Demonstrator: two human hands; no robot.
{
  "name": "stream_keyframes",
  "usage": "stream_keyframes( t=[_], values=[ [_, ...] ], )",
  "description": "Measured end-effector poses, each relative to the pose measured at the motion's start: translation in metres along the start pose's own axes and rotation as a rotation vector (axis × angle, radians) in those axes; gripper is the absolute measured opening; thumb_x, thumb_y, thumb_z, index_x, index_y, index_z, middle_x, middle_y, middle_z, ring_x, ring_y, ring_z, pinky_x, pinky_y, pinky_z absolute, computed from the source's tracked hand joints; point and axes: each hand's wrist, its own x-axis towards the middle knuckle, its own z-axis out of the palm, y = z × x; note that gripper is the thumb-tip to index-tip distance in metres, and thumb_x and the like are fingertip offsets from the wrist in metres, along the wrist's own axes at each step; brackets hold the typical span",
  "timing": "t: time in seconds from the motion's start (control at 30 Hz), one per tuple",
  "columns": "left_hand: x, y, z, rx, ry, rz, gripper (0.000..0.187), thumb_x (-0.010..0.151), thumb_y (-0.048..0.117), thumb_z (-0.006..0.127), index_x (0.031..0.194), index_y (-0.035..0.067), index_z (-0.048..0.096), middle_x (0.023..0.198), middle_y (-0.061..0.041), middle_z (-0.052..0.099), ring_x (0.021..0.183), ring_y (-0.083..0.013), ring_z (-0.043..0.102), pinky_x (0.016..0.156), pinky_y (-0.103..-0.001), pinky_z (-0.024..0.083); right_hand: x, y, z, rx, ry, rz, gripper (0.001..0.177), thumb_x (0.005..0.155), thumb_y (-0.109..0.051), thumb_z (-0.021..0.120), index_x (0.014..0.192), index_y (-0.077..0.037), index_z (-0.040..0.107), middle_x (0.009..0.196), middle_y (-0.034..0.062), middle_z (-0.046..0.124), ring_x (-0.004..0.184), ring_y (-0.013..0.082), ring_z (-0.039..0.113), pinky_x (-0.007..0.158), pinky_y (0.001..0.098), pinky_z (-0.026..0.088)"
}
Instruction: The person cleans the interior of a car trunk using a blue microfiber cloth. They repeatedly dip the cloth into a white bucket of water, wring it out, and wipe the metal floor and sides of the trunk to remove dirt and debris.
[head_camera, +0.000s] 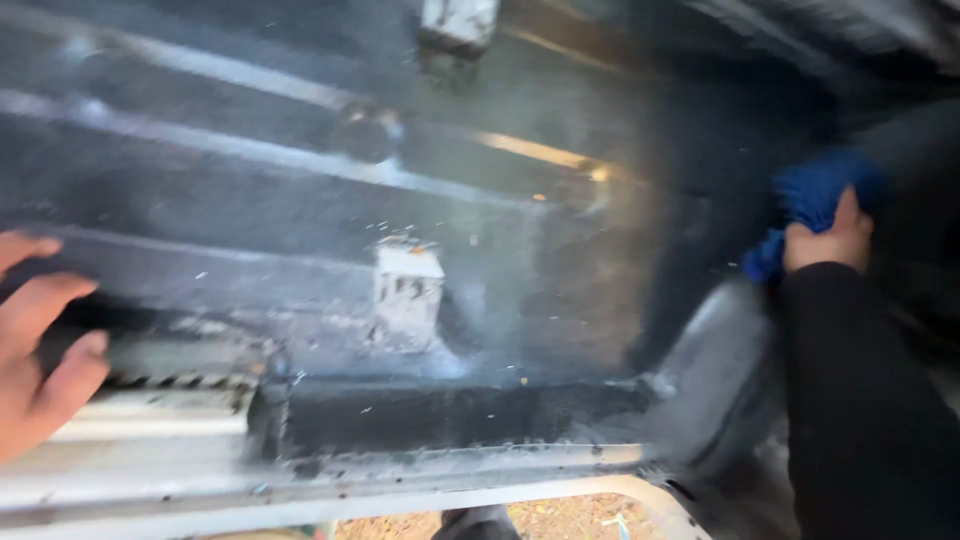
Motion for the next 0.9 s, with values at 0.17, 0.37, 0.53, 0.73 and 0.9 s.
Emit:
stream_keyframes(
  t=[0.17,0.37,0.53,0.73,0.9],
  values=[
    [0.000,0.014,-0.017,0.005,-0.024,-0.019,0.044,0.078,0.021,0.076,0.117,0.003,0.067,0.141,-0.022,0.052,0.116,-0.0370,0.057,0.098,-0.045,0.048,-0.032,-0.115,-0.006,-0.010,-0.245,0.077,0.068,0.077,-0.010,0.072,0.141,-0.008,0.050,0.128,0.0264,0.060,0.111,0.0473,0.061,0.095,0.0542,0.050],
    [0.025,0.044,-0.026,0.042,0.074,0.020,0.046,0.073,0.027,0.076,0.113,0.006,0.070,0.132,-0.017,0.055,0.126,-0.0345,0.052,0.107,-0.043,0.045,-0.177,-0.200,-0.017,0.588,-0.689,-0.025,0.048,0.063,0.003,0.068,0.107,-0.011,0.061,0.096,0.0088,0.065,0.091,0.0188,0.062,0.085,0.0323,0.052],
    [0.053,0.078,-0.055,0.149,0.025,-0.004,0.040,0.074,0.033,0.074,0.108,0.012,0.072,0.131,-0.010,0.058,0.127,-0.0309,0.053,0.112,-0.047,0.040,-0.158,-0.256,-0.056,0.765,-1.013,-0.127,0.051,0.065,0.006,0.067,0.114,-0.009,0.062,0.099,0.0042,0.065,0.093,0.0142,0.060,0.086,0.0288,0.051],
    [0.049,0.088,-0.079,0.392,-0.110,-0.017,0.034,0.077,0.040,0.073,0.104,0.019,0.073,0.134,-0.004,0.061,0.134,-0.0255,0.056,0.126,-0.061,0.028,-0.077,-0.381,-0.051,0.960,-0.702,-0.257,0.055,0.084,-0.007,0.077,0.135,-0.007,0.057,0.127,0.0071,0.068,0.116,0.0151,0.065,0.104,0.0314,0.051],
    [0.044,0.080,-0.067,0.335,-0.108,-0.009,0.032,0.082,0.040,0.071,0.105,0.020,0.072,0.135,-0.003,0.059,0.134,-0.0247,0.052,0.127,-0.060,0.026,-0.104,-0.415,-0.022,0.448,-0.936,-0.195,0.054,0.077,-0.008,0.071,0.130,-0.009,0.063,0.115,0.0133,0.076,0.102,0.0236,0.073,0.091,0.0346,0.058]
  ],
)
